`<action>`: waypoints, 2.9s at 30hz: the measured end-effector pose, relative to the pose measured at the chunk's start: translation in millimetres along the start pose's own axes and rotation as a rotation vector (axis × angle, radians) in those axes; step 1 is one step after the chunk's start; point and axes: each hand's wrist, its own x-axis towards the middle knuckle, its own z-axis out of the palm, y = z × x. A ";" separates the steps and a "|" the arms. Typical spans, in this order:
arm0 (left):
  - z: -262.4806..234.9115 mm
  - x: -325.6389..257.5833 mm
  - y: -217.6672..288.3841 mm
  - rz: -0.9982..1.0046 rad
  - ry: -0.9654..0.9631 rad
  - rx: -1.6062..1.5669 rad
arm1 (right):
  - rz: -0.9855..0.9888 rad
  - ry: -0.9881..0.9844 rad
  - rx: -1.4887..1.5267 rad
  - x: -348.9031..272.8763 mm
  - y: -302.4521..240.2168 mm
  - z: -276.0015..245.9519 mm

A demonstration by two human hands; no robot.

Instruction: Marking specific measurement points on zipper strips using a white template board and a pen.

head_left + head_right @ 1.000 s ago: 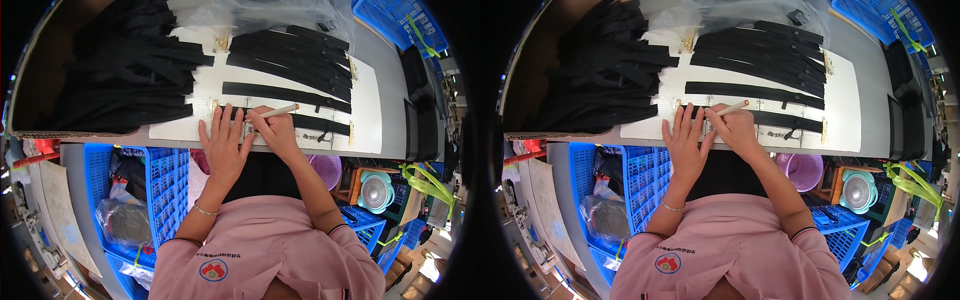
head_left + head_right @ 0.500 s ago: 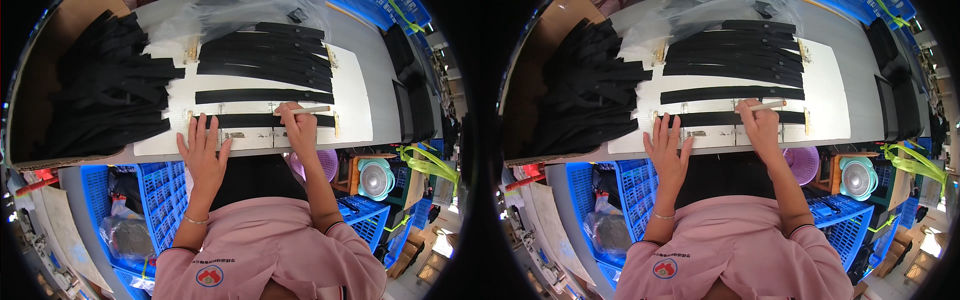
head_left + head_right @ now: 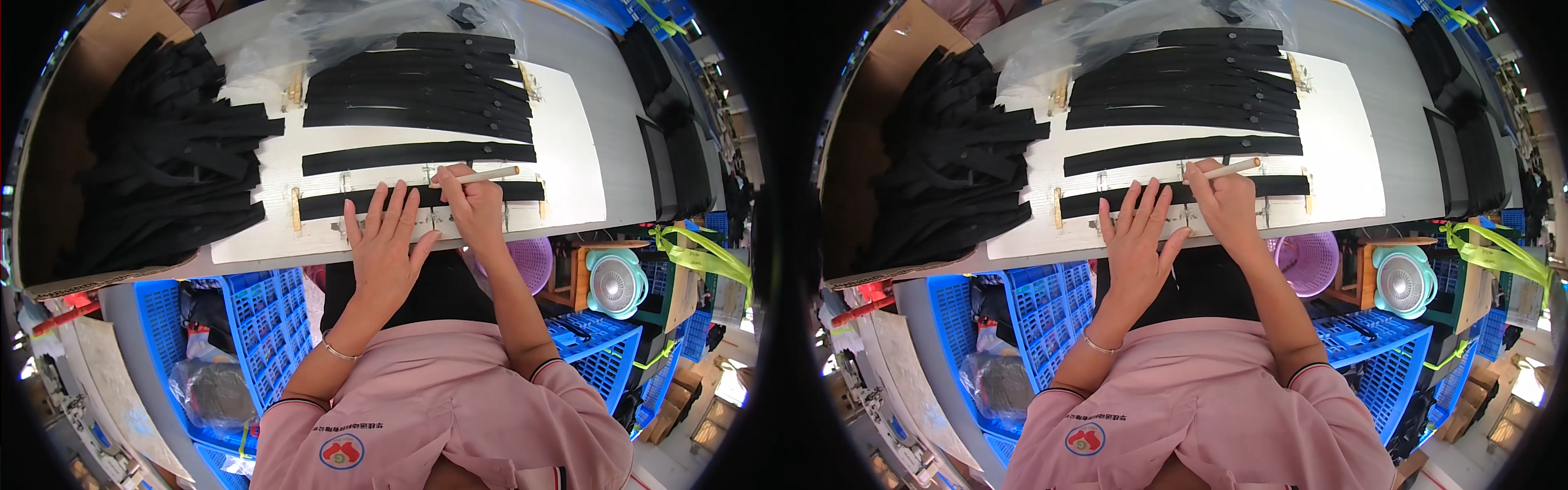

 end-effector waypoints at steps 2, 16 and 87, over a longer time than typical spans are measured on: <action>0.9 0.1 -0.6 0.005 -0.004 0.007 | -0.052 0.003 -0.008 0.0 2.0 1.1; 2.0 0.7 -1.2 0.005 -0.029 0.043 | -0.107 -0.073 0.022 -1.4 9.1 -3.8; 43.4 107.1 1.6 0.157 -0.100 -0.188 | 0.058 0.316 0.279 -9.0 54.0 -91.2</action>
